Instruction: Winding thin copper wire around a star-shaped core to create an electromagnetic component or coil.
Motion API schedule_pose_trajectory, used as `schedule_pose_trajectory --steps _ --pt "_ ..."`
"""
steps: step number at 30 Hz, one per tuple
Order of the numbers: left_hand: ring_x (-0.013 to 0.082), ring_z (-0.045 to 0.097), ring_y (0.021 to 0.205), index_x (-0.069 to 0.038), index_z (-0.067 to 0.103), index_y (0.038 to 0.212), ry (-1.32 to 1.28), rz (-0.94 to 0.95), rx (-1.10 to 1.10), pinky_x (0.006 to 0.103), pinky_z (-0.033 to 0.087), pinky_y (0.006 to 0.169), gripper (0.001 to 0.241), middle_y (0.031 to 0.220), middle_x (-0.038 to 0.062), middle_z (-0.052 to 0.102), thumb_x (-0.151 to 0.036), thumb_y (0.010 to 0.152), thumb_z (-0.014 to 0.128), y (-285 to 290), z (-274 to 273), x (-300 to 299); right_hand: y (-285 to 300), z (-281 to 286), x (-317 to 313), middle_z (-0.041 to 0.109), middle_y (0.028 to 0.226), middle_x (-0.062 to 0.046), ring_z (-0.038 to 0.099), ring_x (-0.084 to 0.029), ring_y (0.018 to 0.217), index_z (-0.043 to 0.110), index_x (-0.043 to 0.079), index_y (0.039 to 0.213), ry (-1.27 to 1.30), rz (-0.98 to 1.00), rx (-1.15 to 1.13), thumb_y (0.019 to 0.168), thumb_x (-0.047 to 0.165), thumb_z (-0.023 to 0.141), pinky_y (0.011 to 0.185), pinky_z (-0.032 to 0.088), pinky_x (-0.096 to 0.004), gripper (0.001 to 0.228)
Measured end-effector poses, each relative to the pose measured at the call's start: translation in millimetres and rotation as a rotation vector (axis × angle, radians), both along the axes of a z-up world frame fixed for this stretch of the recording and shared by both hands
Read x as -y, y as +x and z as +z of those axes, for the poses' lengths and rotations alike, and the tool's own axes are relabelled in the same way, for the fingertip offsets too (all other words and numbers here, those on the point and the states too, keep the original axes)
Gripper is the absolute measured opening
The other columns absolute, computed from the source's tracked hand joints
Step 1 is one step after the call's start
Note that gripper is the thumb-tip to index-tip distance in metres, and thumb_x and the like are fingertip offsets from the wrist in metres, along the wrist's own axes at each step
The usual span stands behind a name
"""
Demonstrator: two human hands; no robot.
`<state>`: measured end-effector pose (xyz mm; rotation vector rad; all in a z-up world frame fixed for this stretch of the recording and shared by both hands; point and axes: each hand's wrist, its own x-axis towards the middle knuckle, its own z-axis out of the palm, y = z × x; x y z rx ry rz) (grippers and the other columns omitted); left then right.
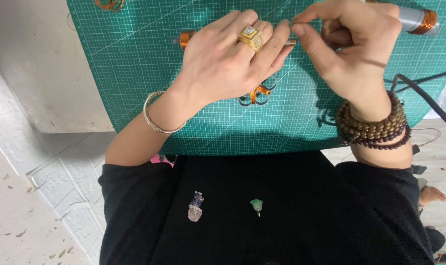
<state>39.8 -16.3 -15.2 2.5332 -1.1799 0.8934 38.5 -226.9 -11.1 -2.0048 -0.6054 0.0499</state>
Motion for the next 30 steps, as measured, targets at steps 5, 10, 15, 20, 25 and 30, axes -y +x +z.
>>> schedule_pose_trajectory --steps 5,10,15,20,25,30 --pt "0.0095 0.051 0.066 -0.007 0.062 0.098 -0.027 -0.023 0.007 0.0182 0.049 0.054 0.019 0.075 -0.003 0.053 -0.026 0.097 0.064 -0.2 4.9 -1.5 0.5 3.9 -2.4 0.034 0.062 -0.006 0.029 -0.013 0.054 0.064 -0.011 0.097 0.058 0.011 -0.113 0.105 -0.012 0.069 0.055 0.021 -0.026 0.01" --pt "0.0103 0.045 0.061 -0.013 0.055 0.096 -0.165 -0.035 -0.084 0.0199 0.043 0.05 0.014 0.074 -0.004 0.048 -0.002 0.089 0.059 -3.3 7.1 1.0 4.2 -0.1 -0.2 0.034 0.064 -0.005 0.026 -0.01 0.053 0.058 -0.01 0.094 0.154 0.053 -0.179 0.104 -0.011 0.064 0.052 0.021 -0.025 0.012" --pt "0.0154 0.037 0.056 -0.01 0.054 0.087 -0.305 -0.078 -0.267 0.0268 0.039 0.048 0.025 0.071 0.0 0.043 0.014 0.081 0.057 -3.1 10.0 4.8 3.5 2.5 -1.9 0.035 0.063 -0.002 0.026 -0.008 0.053 0.057 -0.005 0.094 0.17 0.016 -0.241 0.103 -0.008 0.062 0.051 0.022 -0.022 0.01" --pt "0.02 0.051 0.066 -0.008 0.05 0.103 -0.404 -0.186 -0.524 0.0326 0.046 0.054 0.013 0.085 0.006 0.058 -0.009 0.099 0.063 -4.8 7.9 2.5 4.2 0.0 -0.4 0.032 0.064 -0.002 0.024 -0.008 0.055 0.058 -0.007 0.097 0.18 0.025 -0.25 0.104 -0.007 0.061 0.053 0.02 -0.022 0.008" --pt "0.0195 0.057 0.068 -0.004 0.053 0.103 -0.537 -0.207 -0.591 0.0298 0.052 0.06 0.011 0.083 0.008 0.058 -0.008 0.098 0.063 -3.9 7.9 0.2 2.4 2.2 -1.4 0.035 0.064 -0.002 0.027 -0.008 0.057 0.058 -0.006 0.097 0.235 0.021 -0.3 0.102 -0.009 0.062 0.055 0.022 -0.021 0.007" --pt "0.0152 0.055 0.061 -0.005 0.055 0.105 -0.698 -0.222 -0.717 0.0267 0.046 0.058 0.012 0.078 0.004 0.062 -0.007 0.097 0.063 -3.7 6.0 -0.1 4.0 0.9 -0.8 0.032 0.062 -0.001 0.024 -0.01 0.055 0.058 -0.005 0.094 0.254 0.049 -0.277 0.102 -0.008 0.06 0.056 0.021 -0.024 0.008"
